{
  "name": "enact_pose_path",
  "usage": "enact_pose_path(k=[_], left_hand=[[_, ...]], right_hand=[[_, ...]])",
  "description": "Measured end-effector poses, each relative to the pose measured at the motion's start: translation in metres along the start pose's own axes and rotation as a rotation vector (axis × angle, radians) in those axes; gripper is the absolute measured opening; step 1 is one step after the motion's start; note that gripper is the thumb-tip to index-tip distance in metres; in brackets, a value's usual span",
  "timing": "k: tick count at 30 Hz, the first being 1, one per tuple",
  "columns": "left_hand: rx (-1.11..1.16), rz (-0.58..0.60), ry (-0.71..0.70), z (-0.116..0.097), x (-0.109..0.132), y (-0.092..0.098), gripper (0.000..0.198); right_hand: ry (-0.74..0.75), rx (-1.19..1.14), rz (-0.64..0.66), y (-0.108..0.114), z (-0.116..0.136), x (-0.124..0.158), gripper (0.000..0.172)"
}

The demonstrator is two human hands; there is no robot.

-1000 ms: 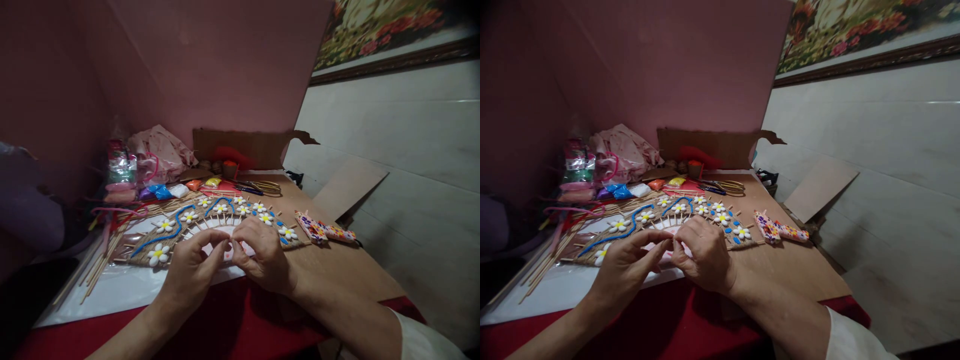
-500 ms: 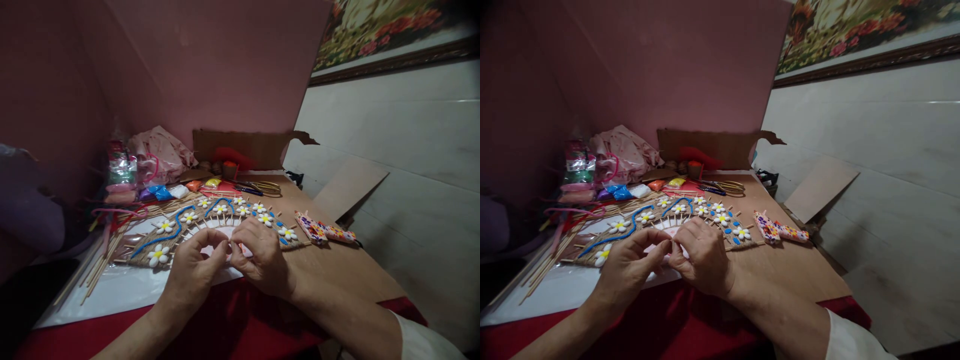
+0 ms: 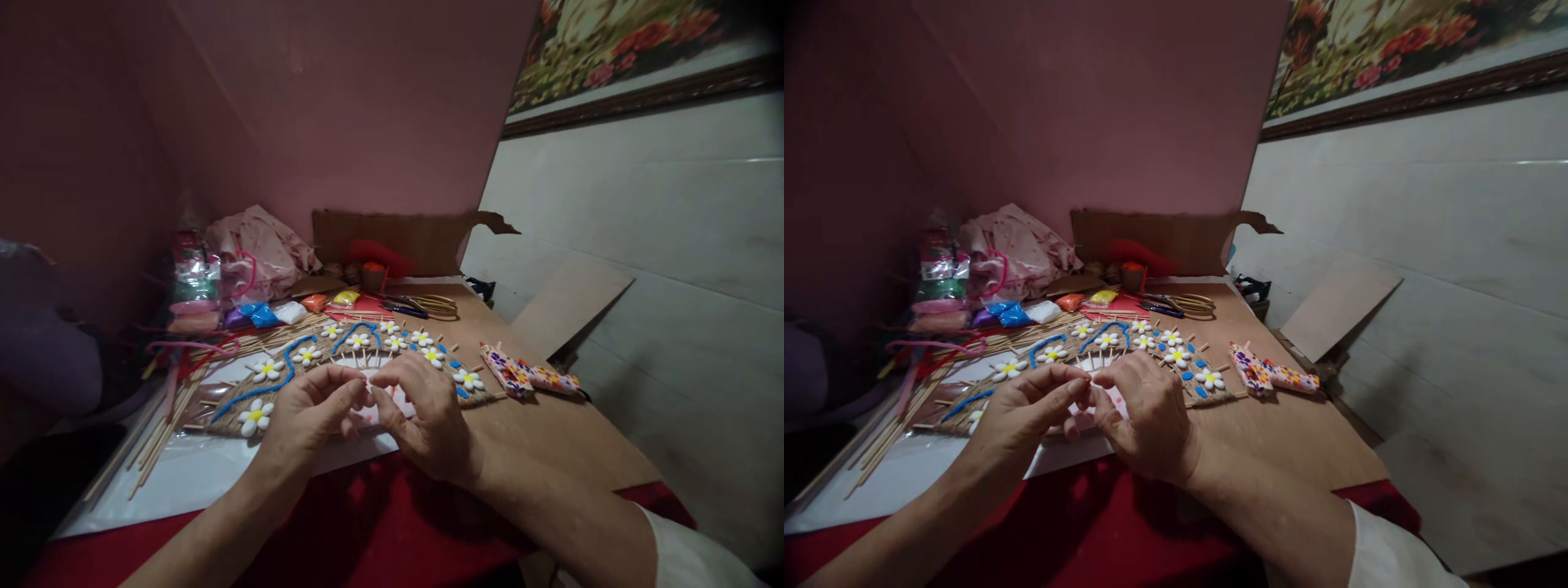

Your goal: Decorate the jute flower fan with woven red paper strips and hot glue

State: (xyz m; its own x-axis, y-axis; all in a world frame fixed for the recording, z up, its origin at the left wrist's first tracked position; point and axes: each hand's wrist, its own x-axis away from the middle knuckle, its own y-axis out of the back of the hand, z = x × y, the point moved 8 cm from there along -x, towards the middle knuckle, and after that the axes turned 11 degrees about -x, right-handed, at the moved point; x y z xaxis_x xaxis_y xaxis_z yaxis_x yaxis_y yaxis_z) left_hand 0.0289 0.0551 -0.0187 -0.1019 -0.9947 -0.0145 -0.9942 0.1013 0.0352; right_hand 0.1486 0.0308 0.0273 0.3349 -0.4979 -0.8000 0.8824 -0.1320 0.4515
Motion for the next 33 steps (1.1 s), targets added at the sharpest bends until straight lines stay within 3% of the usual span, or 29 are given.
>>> enact_pose_path(k=[5, 12, 19, 21, 24, 29, 33], left_hand=[[-0.220, -0.078, -0.112, -0.007, 0.006, 0.005, 0.018], [-0.639, -0.254, -0.559, -0.038, 0.025, 0.004, 0.008], [-0.869, -0.243, -0.740, -0.042, 0.031, -0.007, 0.010], [-0.853, -0.254, -0.707, -0.042, 0.029, -0.007, 0.007], [-0.729, -0.238, -0.538, -0.035, 0.024, -0.004, 0.006], [-0.332, -0.113, -0.196, -0.014, 0.015, -0.004, 0.014], [-0.053, -0.121, -0.020, -0.001, 0.005, 0.006, 0.019]], right_hand=[[0.004, -0.012, 0.000, -0.001, 0.000, 0.001, 0.007], [0.025, -0.014, 0.016, -0.004, 0.002, 0.002, 0.007], [0.018, 0.005, 0.056, -0.007, 0.000, 0.003, 0.008], [0.038, -0.005, 0.045, -0.006, 0.002, 0.003, 0.009], [0.064, -0.030, 0.007, -0.005, 0.006, 0.002, 0.010], [0.071, -0.046, -0.035, -0.003, 0.007, 0.002, 0.011], [0.085, -0.062, -0.100, 0.006, 0.008, 0.003, 0.010]])
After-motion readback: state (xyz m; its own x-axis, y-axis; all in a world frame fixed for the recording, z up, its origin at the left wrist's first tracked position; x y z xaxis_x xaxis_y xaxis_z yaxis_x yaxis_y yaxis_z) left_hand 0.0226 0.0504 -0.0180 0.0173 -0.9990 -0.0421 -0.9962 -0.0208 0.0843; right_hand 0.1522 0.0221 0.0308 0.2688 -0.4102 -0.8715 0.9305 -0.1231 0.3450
